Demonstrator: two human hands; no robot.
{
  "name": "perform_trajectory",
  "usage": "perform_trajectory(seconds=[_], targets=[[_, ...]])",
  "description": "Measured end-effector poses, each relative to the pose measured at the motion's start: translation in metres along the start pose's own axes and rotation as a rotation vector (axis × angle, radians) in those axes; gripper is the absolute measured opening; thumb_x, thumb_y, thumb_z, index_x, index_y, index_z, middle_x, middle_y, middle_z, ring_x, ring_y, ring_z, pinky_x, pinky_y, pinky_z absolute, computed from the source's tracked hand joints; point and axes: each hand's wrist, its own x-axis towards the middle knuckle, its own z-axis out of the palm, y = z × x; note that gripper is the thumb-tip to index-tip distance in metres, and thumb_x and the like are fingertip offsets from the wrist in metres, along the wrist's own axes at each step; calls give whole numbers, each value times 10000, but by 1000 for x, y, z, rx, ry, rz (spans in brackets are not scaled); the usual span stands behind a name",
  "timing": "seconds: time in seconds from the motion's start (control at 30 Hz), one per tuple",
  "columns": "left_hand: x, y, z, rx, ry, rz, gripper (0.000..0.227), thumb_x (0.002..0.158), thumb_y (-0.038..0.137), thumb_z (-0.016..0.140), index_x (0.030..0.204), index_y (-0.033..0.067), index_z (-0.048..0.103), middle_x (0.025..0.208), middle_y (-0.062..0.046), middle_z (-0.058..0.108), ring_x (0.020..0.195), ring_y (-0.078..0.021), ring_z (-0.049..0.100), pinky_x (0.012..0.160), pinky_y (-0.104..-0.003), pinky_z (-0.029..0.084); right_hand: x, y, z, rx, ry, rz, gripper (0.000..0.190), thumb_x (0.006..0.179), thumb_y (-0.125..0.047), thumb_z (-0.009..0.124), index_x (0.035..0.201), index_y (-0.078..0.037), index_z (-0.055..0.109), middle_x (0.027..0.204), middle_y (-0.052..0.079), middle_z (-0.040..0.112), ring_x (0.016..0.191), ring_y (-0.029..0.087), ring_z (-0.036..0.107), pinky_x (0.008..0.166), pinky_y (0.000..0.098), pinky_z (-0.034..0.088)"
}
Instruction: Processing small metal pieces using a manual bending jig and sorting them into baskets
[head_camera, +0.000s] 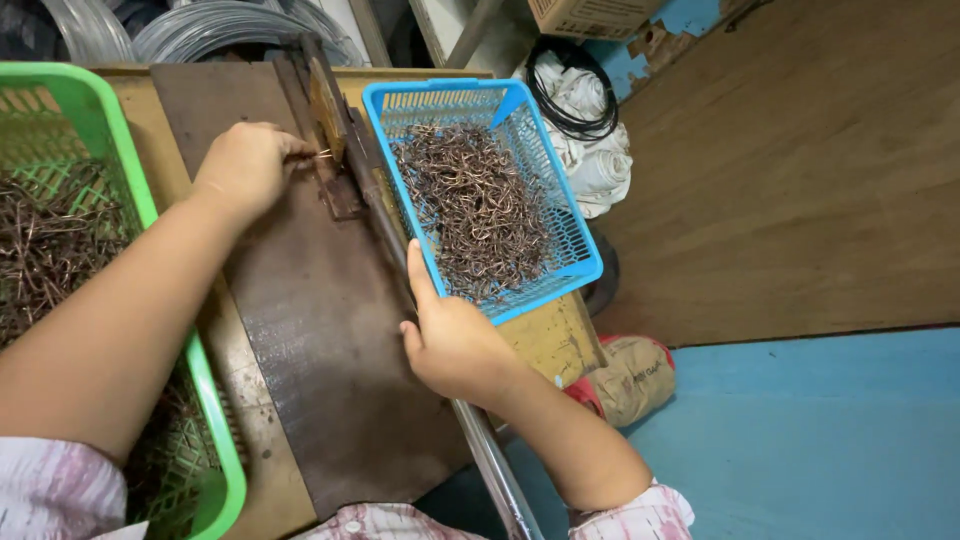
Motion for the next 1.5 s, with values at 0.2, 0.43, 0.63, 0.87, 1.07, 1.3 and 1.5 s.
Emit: perform_trajectory(seconds=[0.2, 0.43, 0.63, 0.87, 1.07, 1.3, 1.5], targets=[[2, 8, -4, -32, 0, 50, 204, 1046, 241, 766, 1208, 334, 848, 1103, -71, 820, 1133, -330, 776, 936, -463, 653, 2, 5, 6, 55, -16, 34, 868, 1049, -221, 483, 1762, -127, -3, 1145, 384, 727, 1154, 571, 701, 975, 652, 570], [8, -2, 20, -120, 69, 112, 177, 1037, 239, 794, 1188, 306, 856, 1102, -83, 810, 1152, -315, 770, 910, -425, 652, 9, 13, 19, 56, 11, 33, 868, 1039, -229, 495, 1765, -137, 30, 1150, 393, 726, 1133, 596, 695, 971, 675, 548], [7, -3, 22, -120, 89, 127, 197, 1014, 241, 810, 1200, 286, 857, 1053, -90, 797, 1074, -330, 778, 873, -448, 660, 10, 16, 26, 98, 31, 11, 844, 1037, -210, 483, 1767, -131, 67, 1115, 377, 740, 1097, 589, 710, 915, 663, 569], [13, -8, 30, -108, 71, 137, 217, 1007, 252, 799, 1200, 333, 853, 1033, -46, 790, 1058, -289, 782, 867, -407, 659, 16, 25, 41, 113, 116, -7, 847, 1018, -193, 525, 1768, -165, 133, 1075, 357, 759, 1065, 574, 722, 894, 649, 572], [8, 1, 12, -139, 62, 119, 206, 1003, 237, 807, 1194, 298, 852, 1017, -49, 801, 1027, -280, 788, 860, -407, 657, 15, 24, 45, 108, 140, -6, 846, 1011, -186, 522, 1767, -165, 143, 1061, 347, 765, 1037, 571, 730, 876, 645, 579], [-30, 56, -88, -484, -259, -218, 608, 916, 140, 605, 1490, 43, 427, 1329, -176, 634, 1195, -338, 632, 1053, -481, 471, 36, 37, 68, 37, 197, 19, 873, 996, -164, 515, 1762, -93, 103, 711, 259, 673, 675, 514, 619, 643, 618, 420], [-40, 139, -112, -149, 530, 485, 238, 642, 249, 565, 822, 112, 641, 750, -130, 593, 682, -416, 592, 582, -494, 420, 42, 39, 73, -1, 193, 44, 868, 972, -148, 532, 1730, -12, 133, 876, 346, 726, 772, 563, 688, 733, 673, 478]])
